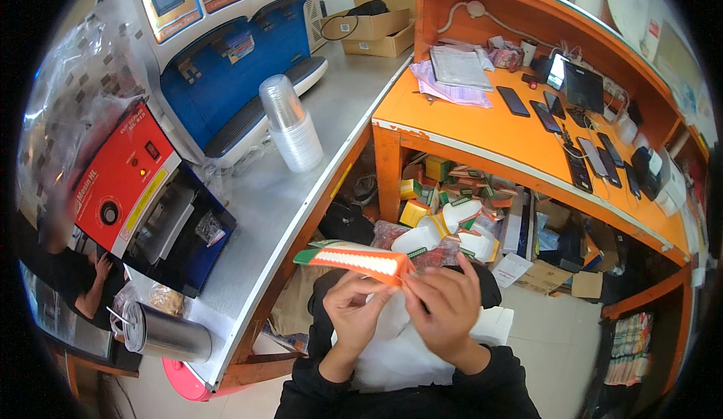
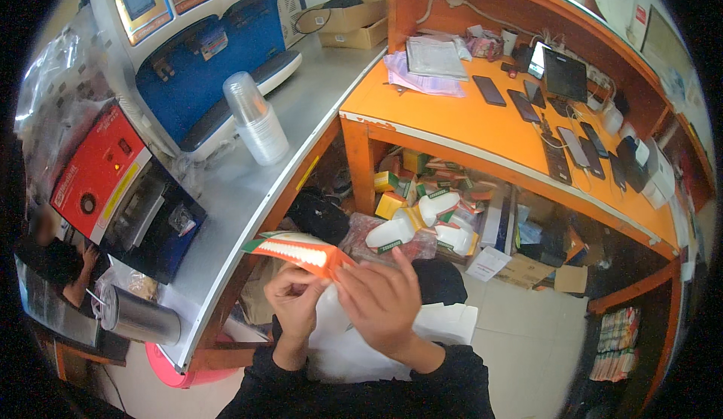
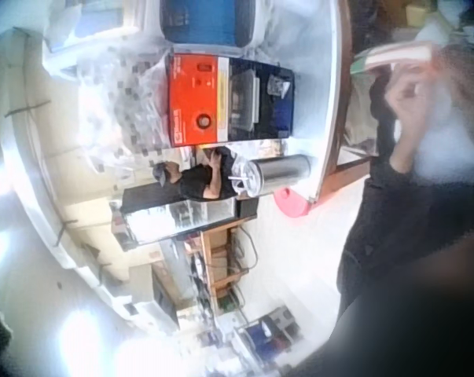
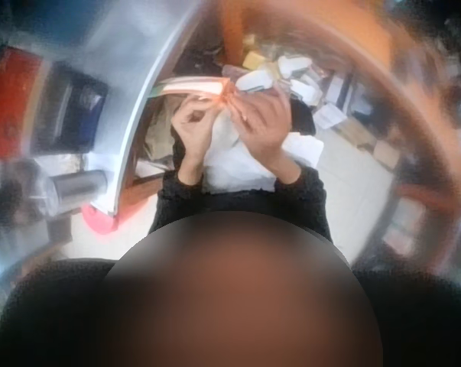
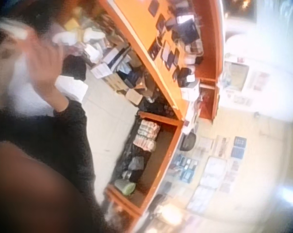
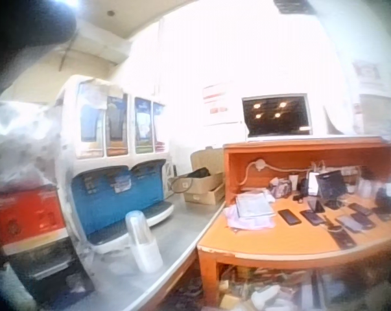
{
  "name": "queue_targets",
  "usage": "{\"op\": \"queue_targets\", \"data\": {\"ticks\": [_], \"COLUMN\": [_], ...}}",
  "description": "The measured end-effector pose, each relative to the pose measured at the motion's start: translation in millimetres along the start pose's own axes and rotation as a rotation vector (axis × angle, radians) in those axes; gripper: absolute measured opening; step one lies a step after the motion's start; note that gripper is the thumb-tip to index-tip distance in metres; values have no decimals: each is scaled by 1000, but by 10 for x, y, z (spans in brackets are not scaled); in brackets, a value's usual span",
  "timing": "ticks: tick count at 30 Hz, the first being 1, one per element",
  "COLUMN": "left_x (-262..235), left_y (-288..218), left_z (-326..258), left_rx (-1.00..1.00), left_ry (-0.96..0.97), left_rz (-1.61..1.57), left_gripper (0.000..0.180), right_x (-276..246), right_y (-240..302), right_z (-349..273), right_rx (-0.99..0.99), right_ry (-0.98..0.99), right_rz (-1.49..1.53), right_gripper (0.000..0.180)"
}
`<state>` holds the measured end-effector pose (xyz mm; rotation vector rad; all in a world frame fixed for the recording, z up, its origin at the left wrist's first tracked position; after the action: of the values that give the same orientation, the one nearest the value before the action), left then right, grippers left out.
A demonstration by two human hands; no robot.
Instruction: The person assembles small printed cardboard food boxes by folding and interlocking tabs. They handle multiple boxes one at a time, folding flaps and securing edges, then place completed boxes into a pile on the floor.
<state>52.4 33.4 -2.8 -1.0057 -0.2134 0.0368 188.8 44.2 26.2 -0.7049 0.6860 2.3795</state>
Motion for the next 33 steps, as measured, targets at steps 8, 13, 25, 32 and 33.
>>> {"op": "queue_targets", "data": {"ticks": [8,13,25,32,33], "left_x": [58,76,-34,-78,-58], "left_y": [62,74,2,-73,-84], "left_z": [-40,-98,105,123,100], "left_rx": [-25,-34,-187,-268,-281], "left_ry": [-121,207,123,195,257], "left_rz": [-293,-380,-332,188,256], "left_gripper": [15,10,49,14,13], "right_x": [195,0,129,15,-24], "right_y": [149,-173,-212,-335,-397], "right_z": [-150,7,-174,-42,-13], "right_rx": [-68,41,-268,-122,-18], "right_ry": [238,176,147,159,130], "right_rz": [100,411,-220,150,167], "right_gripper": [56,57,36,60,53]}}
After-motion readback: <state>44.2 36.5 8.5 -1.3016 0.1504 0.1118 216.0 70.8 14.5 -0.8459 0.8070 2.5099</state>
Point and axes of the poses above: each hand's wrist, its own z-axis towards the middle knuckle, its own x-axis out of the palm, y = z × x, the point moved 3 cm from there along z, towards the middle knuckle, and after that the axes turned 10 degrees about y, right-handed, at the moved point
